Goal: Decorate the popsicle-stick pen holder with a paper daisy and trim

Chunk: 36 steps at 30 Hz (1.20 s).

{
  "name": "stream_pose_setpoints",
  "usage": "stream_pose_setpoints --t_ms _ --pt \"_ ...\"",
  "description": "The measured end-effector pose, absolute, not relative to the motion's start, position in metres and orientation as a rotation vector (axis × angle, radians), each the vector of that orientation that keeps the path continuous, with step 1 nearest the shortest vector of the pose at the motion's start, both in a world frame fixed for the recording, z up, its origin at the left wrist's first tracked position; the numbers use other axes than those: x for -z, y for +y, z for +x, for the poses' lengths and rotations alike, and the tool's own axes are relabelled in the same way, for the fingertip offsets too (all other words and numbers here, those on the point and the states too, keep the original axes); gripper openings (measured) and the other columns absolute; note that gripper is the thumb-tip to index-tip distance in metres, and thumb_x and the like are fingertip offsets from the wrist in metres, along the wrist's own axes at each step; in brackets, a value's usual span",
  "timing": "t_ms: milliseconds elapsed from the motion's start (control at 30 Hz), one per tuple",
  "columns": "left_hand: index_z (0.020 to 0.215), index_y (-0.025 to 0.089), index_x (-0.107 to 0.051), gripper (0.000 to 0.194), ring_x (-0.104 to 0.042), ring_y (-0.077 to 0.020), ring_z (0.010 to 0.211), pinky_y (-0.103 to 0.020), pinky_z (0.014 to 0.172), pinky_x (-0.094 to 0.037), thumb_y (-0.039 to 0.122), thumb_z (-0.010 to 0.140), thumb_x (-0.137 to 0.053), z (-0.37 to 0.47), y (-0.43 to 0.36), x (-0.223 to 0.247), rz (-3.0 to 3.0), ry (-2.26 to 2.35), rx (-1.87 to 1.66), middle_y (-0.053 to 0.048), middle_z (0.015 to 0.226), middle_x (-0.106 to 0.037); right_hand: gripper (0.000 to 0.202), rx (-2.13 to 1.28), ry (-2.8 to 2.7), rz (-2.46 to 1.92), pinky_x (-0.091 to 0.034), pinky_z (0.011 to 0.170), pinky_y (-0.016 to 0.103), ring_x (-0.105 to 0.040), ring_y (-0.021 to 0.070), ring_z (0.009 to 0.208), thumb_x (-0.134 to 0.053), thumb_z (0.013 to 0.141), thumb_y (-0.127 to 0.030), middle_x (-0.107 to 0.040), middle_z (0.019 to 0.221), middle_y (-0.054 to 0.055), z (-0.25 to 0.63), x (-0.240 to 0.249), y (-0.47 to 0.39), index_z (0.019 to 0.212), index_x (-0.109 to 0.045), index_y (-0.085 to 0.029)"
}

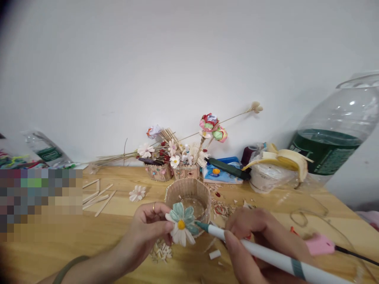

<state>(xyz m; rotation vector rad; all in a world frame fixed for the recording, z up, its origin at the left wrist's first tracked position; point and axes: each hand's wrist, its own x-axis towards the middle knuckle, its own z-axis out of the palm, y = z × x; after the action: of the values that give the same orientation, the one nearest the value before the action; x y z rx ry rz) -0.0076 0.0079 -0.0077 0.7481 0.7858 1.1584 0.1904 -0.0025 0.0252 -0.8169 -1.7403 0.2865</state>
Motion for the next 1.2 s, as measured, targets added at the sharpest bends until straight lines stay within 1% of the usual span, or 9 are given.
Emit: stream_pose_setpoints --t_ms 133,333,567,667,767,867,967,1133,1200 --pt "0.059 0.011 -0.066 0.027 -0.060 -0.0093 0.042 -0.017 0.042 -0.048 0.025 0.047 -0.086 -0.008 0.008 0.006 0.729 0.776 -1.152 -0.003 0.052 -0.069 0.016 -0.266 -1.693 -0.895 -0.037 0.037 0.021 -0.052 0.0109 0.047 -0.052 0.086 -0.030 -0.055 0.057 -0.004 0.185 -0.024 -0.005 0.071 -0.048 -0.027" --pt "0.058 0.010 -0.067 0.027 -0.059 -0.0090 0.040 -0.016 0.040 -0.047 0.025 0.046 -0.086 -0.008 0.010 0.005 0.714 0.789 -1.141 -0.003 0.051 -0.069 0.012 -0.236 -1.750 -0.833 -0.041 0.042 0.018 -0.053 0.0098 0.050 -0.052 0.084 -0.021 -0.055 0.059 -0.004 0.191 -0.021 -0.002 0.073 -0.049 -0.025" --pt "0.059 0.011 -0.067 0.024 -0.059 -0.0086 0.041 -0.015 0.041 -0.048 0.024 0.049 -0.085 -0.008 0.010 0.005 0.720 0.767 -1.139 -0.003 0.051 -0.069 0.011 -0.268 -1.760 -0.837 -0.040 0.038 0.018 -0.054 0.0105 0.050 -0.052 0.085 -0.023 -0.056 0.060 -0.004 0.190 -0.024 -0.004 0.075 -0.049 -0.027" --pt "0.058 0.011 -0.067 0.023 -0.059 -0.0082 0.041 -0.014 0.041 -0.048 0.023 0.049 -0.085 -0.008 0.010 0.004 0.711 0.763 -1.137 -0.003 0.051 -0.069 0.011 -0.239 -1.830 -0.809 -0.041 0.040 0.018 -0.055 0.0103 0.049 -0.051 0.084 -0.019 -0.057 0.060 -0.004 0.190 -0.025 -0.002 0.076 -0.049 -0.026" --pt "0.058 0.011 -0.067 0.023 -0.059 -0.0081 0.041 -0.014 0.041 -0.048 0.022 0.049 -0.085 -0.008 0.010 0.004 0.703 0.758 -1.144 -0.003 0.051 -0.069 0.011 -0.208 -1.788 -0.849 -0.040 0.039 0.018 -0.054 0.0099 0.049 -0.052 0.084 -0.020 -0.057 0.061 -0.004 0.191 -0.023 0.000 0.074 -0.049 -0.026" --pt "0.058 0.010 -0.067 0.022 -0.059 -0.0083 0.043 -0.015 0.042 -0.049 0.021 0.049 -0.085 -0.007 0.010 0.004 0.699 0.756 -1.160 -0.002 0.051 -0.069 0.013 -0.190 -1.720 -0.855 -0.040 0.041 0.017 -0.051 0.0093 0.049 -0.053 0.084 -0.021 -0.053 0.059 -0.004 0.193 -0.022 0.000 0.073 -0.048 -0.025" --pt "0.058 0.010 -0.068 0.021 -0.059 -0.0081 0.043 -0.015 0.042 -0.050 0.021 0.051 -0.084 -0.007 0.009 0.005 0.700 0.757 -1.163 -0.002 0.051 -0.069 0.012 -0.215 -1.744 -0.817 -0.043 0.045 0.018 -0.053 0.0102 0.053 -0.052 0.084 -0.018 -0.053 0.059 -0.005 0.194 -0.022 -0.002 0.075 -0.047 -0.025" --pt "0.058 0.011 -0.068 0.020 -0.060 -0.0082 0.043 -0.014 0.042 -0.049 0.020 0.051 -0.084 -0.008 0.011 0.005 0.702 0.748 -1.169 -0.002 0.052 -0.069 0.011 -0.128 -1.818 -0.812 -0.041 0.043 0.019 -0.053 0.0095 0.048 -0.052 0.083 -0.016 -0.055 0.059 -0.004 0.195 -0.021 -0.002 0.076 -0.048 -0.024" --pt "0.058 0.011 -0.068 0.020 -0.060 -0.0082 0.043 -0.014 0.042 -0.049 0.020 0.050 -0.084 -0.007 0.011 0.004 0.695 0.748 -1.171 -0.002 0.052 -0.069 0.011 -0.108 -1.795 -0.851 -0.041 0.043 0.020 -0.054 0.0104 0.051 -0.052 0.083 -0.017 -0.056 0.062 -0.003 0.194 -0.020 -0.001 0.077 -0.048 -0.024"
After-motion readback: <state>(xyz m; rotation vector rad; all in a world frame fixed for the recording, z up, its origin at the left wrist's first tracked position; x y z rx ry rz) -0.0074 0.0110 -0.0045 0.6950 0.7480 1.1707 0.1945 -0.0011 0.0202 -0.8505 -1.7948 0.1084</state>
